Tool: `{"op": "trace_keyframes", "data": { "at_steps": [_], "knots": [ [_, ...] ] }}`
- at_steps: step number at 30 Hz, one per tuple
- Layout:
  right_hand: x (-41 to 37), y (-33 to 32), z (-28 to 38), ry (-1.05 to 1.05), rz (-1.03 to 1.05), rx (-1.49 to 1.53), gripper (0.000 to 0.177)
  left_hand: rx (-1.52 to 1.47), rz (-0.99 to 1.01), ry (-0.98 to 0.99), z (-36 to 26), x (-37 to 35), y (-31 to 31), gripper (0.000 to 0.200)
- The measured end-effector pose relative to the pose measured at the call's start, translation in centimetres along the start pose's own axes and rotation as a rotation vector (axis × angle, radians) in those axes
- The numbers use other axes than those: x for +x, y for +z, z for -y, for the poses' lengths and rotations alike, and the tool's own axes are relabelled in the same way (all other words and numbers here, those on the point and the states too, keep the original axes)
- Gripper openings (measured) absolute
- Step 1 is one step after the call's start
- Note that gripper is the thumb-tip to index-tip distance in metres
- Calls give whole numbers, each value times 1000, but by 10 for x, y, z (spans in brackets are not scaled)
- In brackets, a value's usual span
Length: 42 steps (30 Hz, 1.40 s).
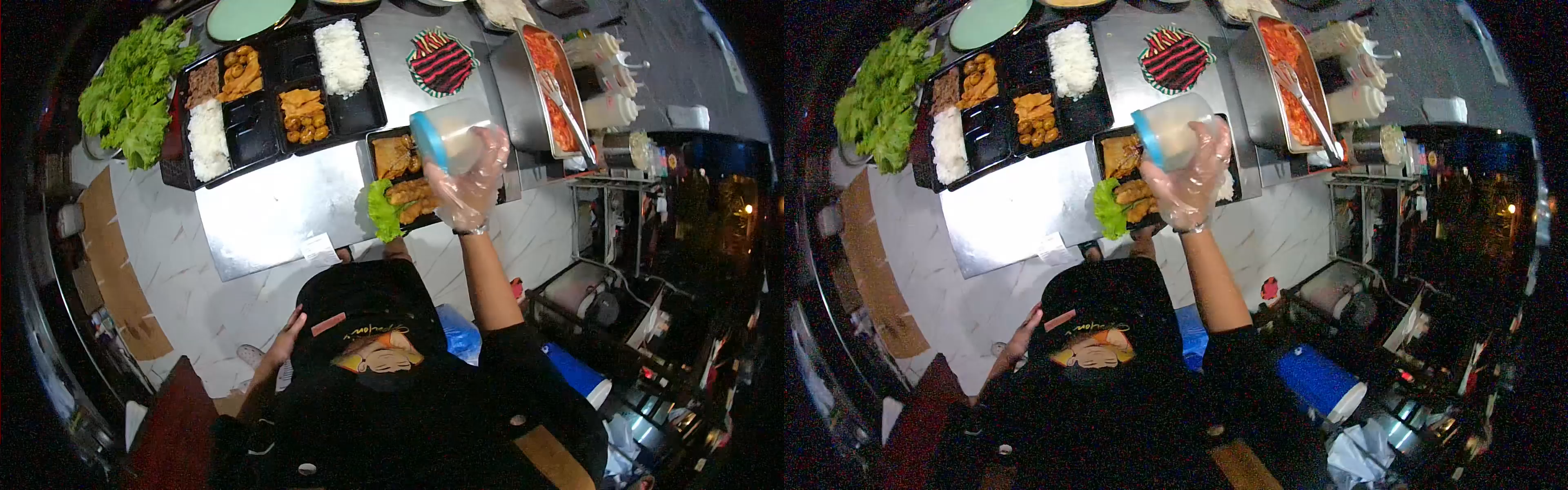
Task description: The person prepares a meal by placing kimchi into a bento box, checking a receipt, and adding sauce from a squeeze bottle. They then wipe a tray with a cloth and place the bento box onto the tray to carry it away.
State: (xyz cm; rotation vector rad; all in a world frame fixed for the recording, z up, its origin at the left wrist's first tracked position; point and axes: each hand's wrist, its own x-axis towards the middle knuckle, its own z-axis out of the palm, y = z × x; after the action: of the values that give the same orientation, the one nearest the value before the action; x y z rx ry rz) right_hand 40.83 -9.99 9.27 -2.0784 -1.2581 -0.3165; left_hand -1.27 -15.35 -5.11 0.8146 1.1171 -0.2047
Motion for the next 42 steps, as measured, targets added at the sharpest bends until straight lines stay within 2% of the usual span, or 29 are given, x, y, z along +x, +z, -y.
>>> {"op": "trace_keyframes", "data": {
  "at_steps": [3, 4, 6, 7, 8, 10, 11, 13, 15, 16, 17, 18, 19, 21, 25, 27, 28, 29, 31, 32, 33, 35, 37, 39, 40, 41, 42],
  "knots": [
    [3, -7, -14, 99, -93, -43, 62, 34, -74, -15, 28, 16, -8, 65],
    [7, -15, -8, 67, -46, -2, 62, 46, -72, -12, 27, 17, -7, 65],
    [5, -19, -14, 90, -79, -49, 62, 135, -183, 53, 25, 18, -3, 58],
    [5, -21, -18, 96, -99, -91, 62, 142, -178, 58, 21, 18, -2, 58],
    [1, -19, -24, 158, -111, -66, 64, 155, -200, 73, 17, 17, 1, 54],
    [-4, -23, -27, 123, -75, -35, 65, 175, -219, 95, 16, 22, 3, 51],
    [-5, -25, -28, 91, -33, -1, 66, 179, -246, 126, 27, 31, -1, 47],
    [-2, -36, -44, 152, -79, 87, 67, 178, -277, 163, 53, 48, -5, 43],
    [-3, -57, -56, 629, -162, 383, 68, 116, -235, 180, 71, 60, -17, 36],
    [-6, -69, -65, 639, -187, 390, 68, 98, -172, 314, 42, 40, -8, 29],
    [-11, -82, -75, 837, -271, 662, 69, 381, -244, 271, 34, 40, -9, 27],
    [-15, -98, -86, 1016, -365, 942, 70, 498, -292, 281, 4, 29, 3, 26],
    [-17, -120, -93, 1118, -298, 1037, 75, 610, -338, 301, -31, 16, 19, 25],
    [-20, -158, -105, 1165, -276, 1466, 71, 515, -312, 334, -65, 16, 33, 22],
    [-17, -216, -150, 1189, -435, 1565, 66, 284, -254, 486, -124, 15, 68, 18],
    [-16, -232, -191, 957, -520, 1279, 64, 275, -237, 530, -127, 23, 79, 19],
    [-17, -236, -217, 976, -638, 1236, 61, 214, -263, 567, -125, 26, 84, 19],
    [-12, -242, -233, 964, -654, 1242, 61, 149, -293, 605, -132, 28, 96, 18],
    [5, -251, -266, 942, -640, 1308, 58, 225, -349, 649, -152, 18, 116, 16],
    [21, -256, -273, 847, -510, 1399, 59, 254, -430, 683, -166, 14, 128, 16],
    [44, -260, -281, 834, -484, 1424, 59, 280, -520, 710, -176, 11, 138, 16],
    [99, -271, -266, 708, -156, 1657, 63, 263, -640, 795, -203, 13, 155, 18],
    [170, -268, -241, 510, -101, 1568, 67, 190, -698, 857, -232, 18, 178, 19],
    [233, -251, -241, 314, -24, 1448, 66, 318, -786, 892, -254, 20, 202, 21],
    [274, -238, -240, 460, 48, 1539, 64, 322, -829, 893, -257, 24, 211, 22],
    [316, -211, -259, 435, 163, 1684, 59, 297, -853, 928, -255, 28, 218, 23],
    [344, -191, -238, 649, 38, 1630, 45, 265, -881, 924, -250, 29, 229, 24]
  ]
}}
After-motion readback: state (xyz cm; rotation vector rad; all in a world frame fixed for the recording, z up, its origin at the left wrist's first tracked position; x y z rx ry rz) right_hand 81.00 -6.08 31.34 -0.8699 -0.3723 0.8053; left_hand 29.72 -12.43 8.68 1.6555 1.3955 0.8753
